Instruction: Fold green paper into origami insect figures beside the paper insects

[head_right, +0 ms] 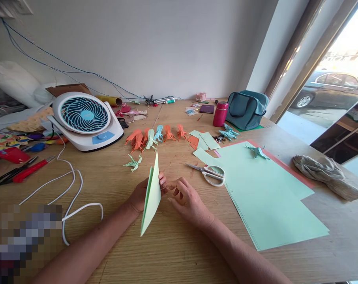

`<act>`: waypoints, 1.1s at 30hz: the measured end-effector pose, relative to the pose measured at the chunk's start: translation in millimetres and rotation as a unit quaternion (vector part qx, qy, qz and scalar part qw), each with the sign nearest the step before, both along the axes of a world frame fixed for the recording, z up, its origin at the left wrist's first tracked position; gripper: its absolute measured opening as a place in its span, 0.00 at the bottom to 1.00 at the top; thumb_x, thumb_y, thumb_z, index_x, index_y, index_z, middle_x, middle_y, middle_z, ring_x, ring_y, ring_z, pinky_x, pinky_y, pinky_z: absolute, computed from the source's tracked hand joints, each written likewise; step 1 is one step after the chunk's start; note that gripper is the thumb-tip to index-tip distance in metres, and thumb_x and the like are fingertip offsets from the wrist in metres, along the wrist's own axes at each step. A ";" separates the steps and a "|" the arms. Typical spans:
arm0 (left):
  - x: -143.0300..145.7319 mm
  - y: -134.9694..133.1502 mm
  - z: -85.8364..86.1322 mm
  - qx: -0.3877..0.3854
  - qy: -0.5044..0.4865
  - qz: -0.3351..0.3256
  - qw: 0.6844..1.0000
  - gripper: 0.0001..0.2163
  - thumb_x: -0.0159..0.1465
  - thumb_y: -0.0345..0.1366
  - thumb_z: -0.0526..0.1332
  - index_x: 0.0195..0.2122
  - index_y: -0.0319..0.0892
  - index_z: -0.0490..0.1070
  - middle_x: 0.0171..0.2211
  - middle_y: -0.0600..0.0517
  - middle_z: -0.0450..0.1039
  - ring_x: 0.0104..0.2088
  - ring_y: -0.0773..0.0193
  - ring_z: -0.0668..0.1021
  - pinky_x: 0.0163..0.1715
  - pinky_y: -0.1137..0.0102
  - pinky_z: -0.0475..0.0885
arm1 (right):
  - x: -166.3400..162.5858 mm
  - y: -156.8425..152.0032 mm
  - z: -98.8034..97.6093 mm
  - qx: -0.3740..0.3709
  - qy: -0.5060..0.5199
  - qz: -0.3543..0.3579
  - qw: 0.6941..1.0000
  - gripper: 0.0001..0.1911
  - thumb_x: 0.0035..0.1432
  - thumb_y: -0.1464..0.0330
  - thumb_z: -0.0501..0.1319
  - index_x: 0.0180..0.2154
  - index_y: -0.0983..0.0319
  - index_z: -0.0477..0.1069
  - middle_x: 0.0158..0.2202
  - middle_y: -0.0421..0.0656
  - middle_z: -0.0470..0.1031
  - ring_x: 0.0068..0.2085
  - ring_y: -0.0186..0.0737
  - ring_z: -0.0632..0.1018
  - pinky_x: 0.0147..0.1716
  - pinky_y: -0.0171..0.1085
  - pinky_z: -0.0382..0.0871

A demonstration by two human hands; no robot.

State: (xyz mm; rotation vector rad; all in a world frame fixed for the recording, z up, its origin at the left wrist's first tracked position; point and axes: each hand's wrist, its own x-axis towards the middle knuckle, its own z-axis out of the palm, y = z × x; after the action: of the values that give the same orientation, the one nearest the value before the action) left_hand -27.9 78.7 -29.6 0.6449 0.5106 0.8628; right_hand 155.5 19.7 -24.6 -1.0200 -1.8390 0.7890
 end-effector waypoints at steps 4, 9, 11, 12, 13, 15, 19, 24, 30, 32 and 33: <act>0.4 0.3 -4.4 0.000 -0.006 -0.029 1.000 0.13 0.54 0.43 0.70 0.29 0.43 0.69 0.26 0.54 0.62 0.28 0.67 0.69 0.36 0.69 0.70 | 1.4 2.0 -1.3 -0.024 0.011 -0.034 0.999 0.15 0.61 0.70 0.58 0.49 0.56 0.70 0.41 0.44 0.71 0.36 0.40 0.73 0.35 0.40 0.71; 3.6 0.7 -9.4 0.010 -0.009 -0.043 0.999 0.16 0.54 0.48 0.70 0.29 0.42 0.69 0.25 0.54 0.62 0.27 0.67 0.67 0.32 0.70 0.68 | 5.1 5.5 -3.5 -0.052 0.038 -0.054 0.996 0.16 0.61 0.68 0.58 0.52 0.56 0.68 0.43 0.45 0.70 0.39 0.41 0.74 0.36 0.39 0.71; 4.8 -0.3 -8.8 0.015 -0.009 -0.031 0.999 0.14 0.54 0.46 0.71 0.30 0.42 0.70 0.26 0.54 0.63 0.28 0.67 0.69 0.34 0.70 0.69 | 4.9 6.4 -5.3 -0.061 0.047 -0.050 0.996 0.16 0.62 0.67 0.58 0.51 0.56 0.68 0.44 0.44 0.70 0.39 0.40 0.73 0.36 0.39 0.71; 5.2 -0.8 -8.1 0.019 -0.007 -0.020 1.000 0.14 0.54 0.45 0.71 0.30 0.42 0.70 0.27 0.54 0.64 0.29 0.67 0.69 0.35 0.70 0.69 | 4.4 6.6 -6.0 -0.064 0.051 -0.049 0.995 0.15 0.62 0.67 0.59 0.51 0.56 0.68 0.43 0.44 0.70 0.39 0.40 0.73 0.36 0.39 0.71; 5.4 -1.3 -7.4 0.024 -0.003 -0.007 1.000 0.14 0.53 0.44 0.72 0.31 0.42 0.70 0.28 0.54 0.64 0.30 0.67 0.70 0.36 0.70 0.70 | 3.7 6.7 -6.6 -0.067 0.055 -0.048 0.995 0.15 0.62 0.66 0.59 0.51 0.56 0.69 0.43 0.44 0.70 0.39 0.40 0.73 0.36 0.39 0.71; 5.2 -1.6 -6.5 0.037 0.012 0.027 0.999 0.14 0.52 0.43 0.73 0.31 0.42 0.71 0.30 0.54 0.67 0.32 0.67 0.71 0.38 0.71 0.70 | 2.4 6.9 -7.0 -0.074 0.067 -0.049 0.994 0.14 0.62 0.64 0.59 0.50 0.57 0.69 0.42 0.44 0.70 0.38 0.39 0.73 0.37 0.39 0.71; 2.3 0.9 -7.5 0.072 0.050 0.102 0.991 0.11 0.53 0.39 0.72 0.33 0.43 0.73 0.31 0.55 0.70 0.31 0.70 0.71 0.34 0.75 0.68 | 4.0 9.1 -5.5 -0.122 0.109 -0.061 0.985 0.16 0.63 0.58 0.58 0.49 0.58 0.70 0.42 0.44 0.71 0.38 0.40 0.73 0.35 0.38 0.70; -4.6 7.6 -5.1 0.134 0.104 0.176 0.970 0.09 0.56 0.39 0.71 0.31 0.42 0.73 0.28 0.57 0.70 0.29 0.72 0.70 0.31 0.77 0.65 | 13.4 13.8 -1.6 -0.160 0.165 -0.096 0.968 0.21 0.63 0.51 0.56 0.49 0.58 0.72 0.42 0.45 0.73 0.38 0.41 0.72 0.36 0.38 0.68; -10.9 11.1 5.9 0.179 0.183 0.175 0.951 0.11 0.53 0.39 0.73 0.32 0.38 0.76 0.29 0.54 0.75 0.30 0.70 0.72 0.32 0.75 0.65 | 14.2 14.3 3.5 -0.178 0.195 -0.054 0.963 0.22 0.62 0.50 0.58 0.50 0.57 0.71 0.43 0.45 0.75 0.40 0.41 0.73 0.39 0.39 0.67; -10.9 9.9 8.8 0.188 0.206 0.168 0.946 0.13 0.52 0.40 0.73 0.34 0.38 0.75 0.29 0.53 0.75 0.29 0.69 0.72 0.31 0.75 0.65 | 10.9 14.7 2.5 -0.190 0.217 -0.004 0.958 0.21 0.62 0.52 0.60 0.50 0.57 0.71 0.42 0.45 0.75 0.41 0.42 0.74 0.41 0.39 0.68; -10.4 8.9 9.8 0.194 0.218 0.165 0.942 0.14 0.53 0.40 0.73 0.35 0.38 0.74 0.29 0.53 0.75 0.29 0.68 0.72 0.30 0.75 0.65 | 9.1 15.2 0.9 -0.194 0.230 0.022 0.953 0.20 0.62 0.53 0.61 0.50 0.57 0.70 0.42 0.45 0.76 0.41 0.42 0.75 0.42 0.40 0.69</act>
State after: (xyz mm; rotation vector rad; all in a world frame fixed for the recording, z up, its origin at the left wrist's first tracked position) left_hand -38.3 87.6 -19.8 1.1493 0.8763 1.1577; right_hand 164.7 34.9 -23.6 -0.9331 -1.3358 1.3291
